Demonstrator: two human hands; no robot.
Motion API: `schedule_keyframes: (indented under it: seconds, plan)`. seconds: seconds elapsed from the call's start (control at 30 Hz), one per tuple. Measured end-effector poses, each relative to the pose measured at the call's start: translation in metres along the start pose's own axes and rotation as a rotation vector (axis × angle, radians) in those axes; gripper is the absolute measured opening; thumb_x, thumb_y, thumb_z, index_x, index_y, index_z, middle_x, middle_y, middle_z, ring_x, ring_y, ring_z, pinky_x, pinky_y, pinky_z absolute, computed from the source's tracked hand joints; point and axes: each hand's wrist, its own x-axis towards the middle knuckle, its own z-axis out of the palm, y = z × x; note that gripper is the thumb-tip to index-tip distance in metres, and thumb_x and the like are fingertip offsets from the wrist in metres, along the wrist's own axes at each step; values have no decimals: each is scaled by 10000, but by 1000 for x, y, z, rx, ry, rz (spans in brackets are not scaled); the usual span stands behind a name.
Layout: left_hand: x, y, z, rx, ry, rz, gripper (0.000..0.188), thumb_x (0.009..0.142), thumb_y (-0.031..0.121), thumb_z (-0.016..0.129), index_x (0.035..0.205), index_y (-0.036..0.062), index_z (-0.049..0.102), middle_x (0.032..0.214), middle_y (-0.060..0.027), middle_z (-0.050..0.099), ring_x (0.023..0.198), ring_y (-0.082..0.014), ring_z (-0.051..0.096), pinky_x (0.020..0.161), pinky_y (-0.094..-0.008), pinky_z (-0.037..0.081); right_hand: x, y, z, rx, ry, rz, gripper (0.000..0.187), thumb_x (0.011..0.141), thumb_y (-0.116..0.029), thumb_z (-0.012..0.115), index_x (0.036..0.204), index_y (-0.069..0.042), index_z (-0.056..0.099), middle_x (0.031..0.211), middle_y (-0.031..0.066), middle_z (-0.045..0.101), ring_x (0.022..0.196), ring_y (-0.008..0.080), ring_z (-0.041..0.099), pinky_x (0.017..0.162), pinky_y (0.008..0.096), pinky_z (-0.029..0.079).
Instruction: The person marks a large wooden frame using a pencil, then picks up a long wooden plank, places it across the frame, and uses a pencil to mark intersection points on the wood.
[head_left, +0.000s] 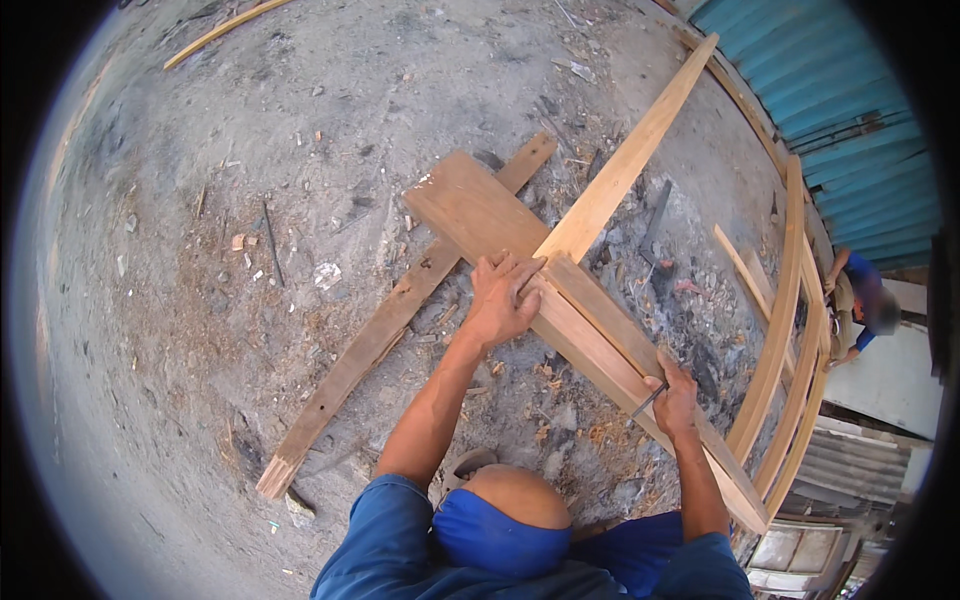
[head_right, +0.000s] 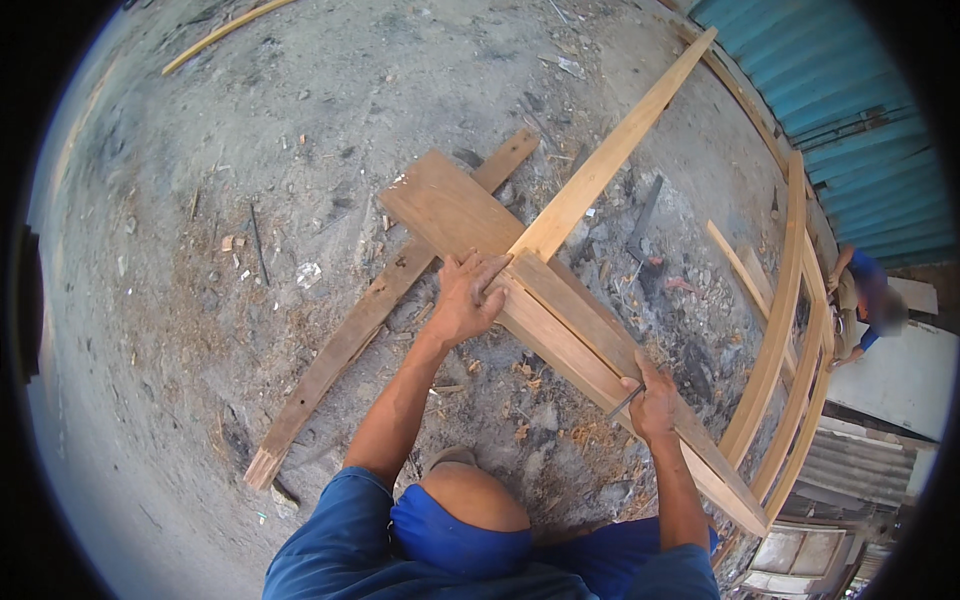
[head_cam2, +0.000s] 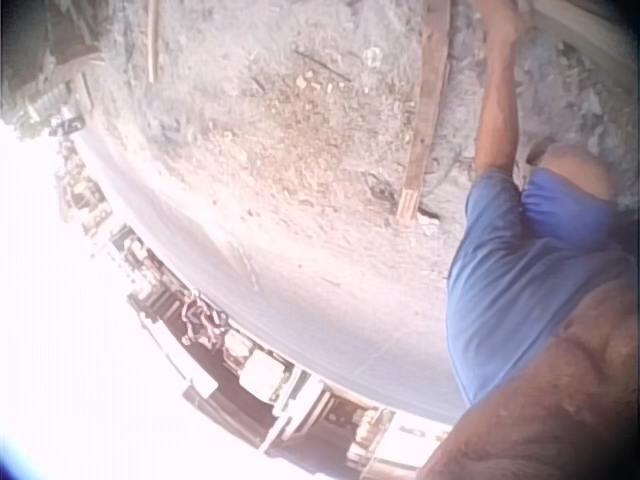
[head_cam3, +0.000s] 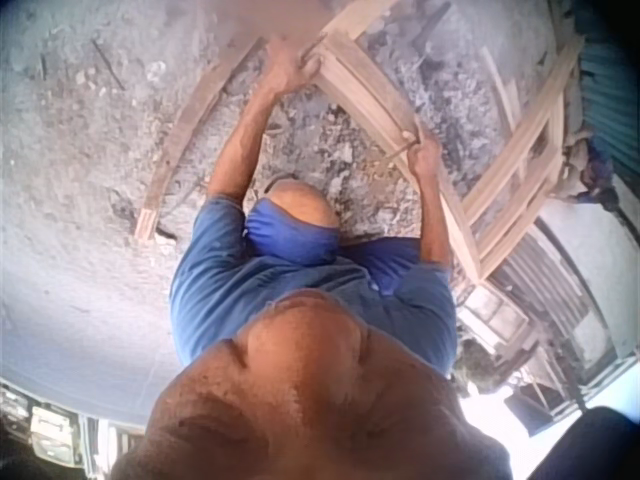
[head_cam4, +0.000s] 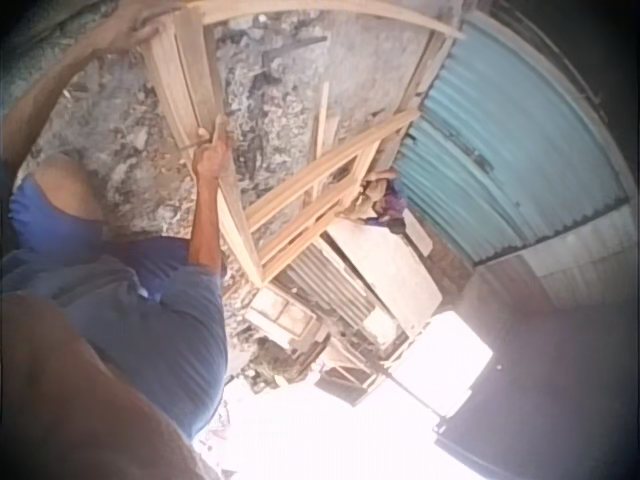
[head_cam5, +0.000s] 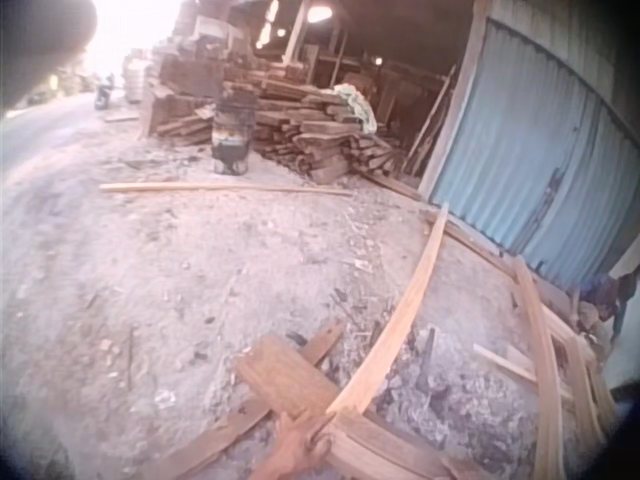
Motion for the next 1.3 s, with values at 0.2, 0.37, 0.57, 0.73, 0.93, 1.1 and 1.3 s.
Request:
schedule_keyframes:
  seconds: [0.2, 0.37, 0.57, 0.73, 0.93, 1.1, 1.3]
  plan:
    - [3, 6, -8, -18, -21, 1, 537, 839, 182, 657, 1372, 118, 631, 1245, -112, 639, 1167, -376, 460, 1024, -514, 345, 0, 4, 2, -8, -7, -12, 481, 931, -224, 722, 1357, -29, 610, 1224, 295, 668, 1162, 487, 615, 1141, 545, 385]
    - [2, 4, -8, 32, -1, 9, 544, 830, 181, 661, 1370, 119, 634, 1183, -104, 633, 1127, -353, 458, 1012, -500, 349, 1, 1, 1, -3, -35, 27, 475, 939, -234, 715, 1354, -28, 610, 1243, 290, 662, 1184, 480, 610, 1167, 550, 359]
    - [4, 7, -12, 27, -28, 38, 549, 827, 170, 667, 1373, 119, 641, 1092, -89, 616, 1034, -316, 450, 975, -475, 357, 2, 3, 1, 17, -36, 37, 489, 925, -240, 730, 1343, -17, 613, 1265, 272, 662, 1203, 444, 618, 1182, 551, 345]
    - [5, 7, -13, 45, -10, 59, 547, 824, 162, 669, 1369, 121, 644, 1099, -75, 622, 1026, -305, 454, 973, -468, 362, 2, 1, 0, 18, -42, 82, 495, 919, -241, 736, 1349, -30, 614, 1267, 261, 667, 1220, 438, 609, 1186, 535, 346]
    - [4, 4, -12, 67, -28, 41, 560, 827, 167, 676, 1384, 128, 629, 1138, -73, 637, 1043, -315, 464, 982, -477, 367, 2, 2, 1, -2, -48, 101, 496, 921, -245, 733, 1360, -46, 617, 1267, 260, 669, 1203, 479, 597, 1149, 529, 374]
    - [1, -4, -4, -58, 16, -43, 488, 902, 270, 671, 1371, 138, 646, 1213, -118, 683, 1156, -348, 484, 1042, -502, 344, 0, 11, 4, -2, -25, 40, 499, 917, -247, 729, 1358, -42, 617, 1255, 260, 673, 1188, 486, 596, 1131, 518, 390]
    - [39, 25, -29, 12, -213, -347, 412, 934, 445, 680, 1167, 114, 753, 1008, -160, 741, 1116, -394, 582, 1037, -549, 363, 0, 0, -1, 1, -29, 49, 497, 913, -226, 725, 1359, -37, 614, 1262, 278, 660, 1152, 484, 603, 1094, 511, 414]
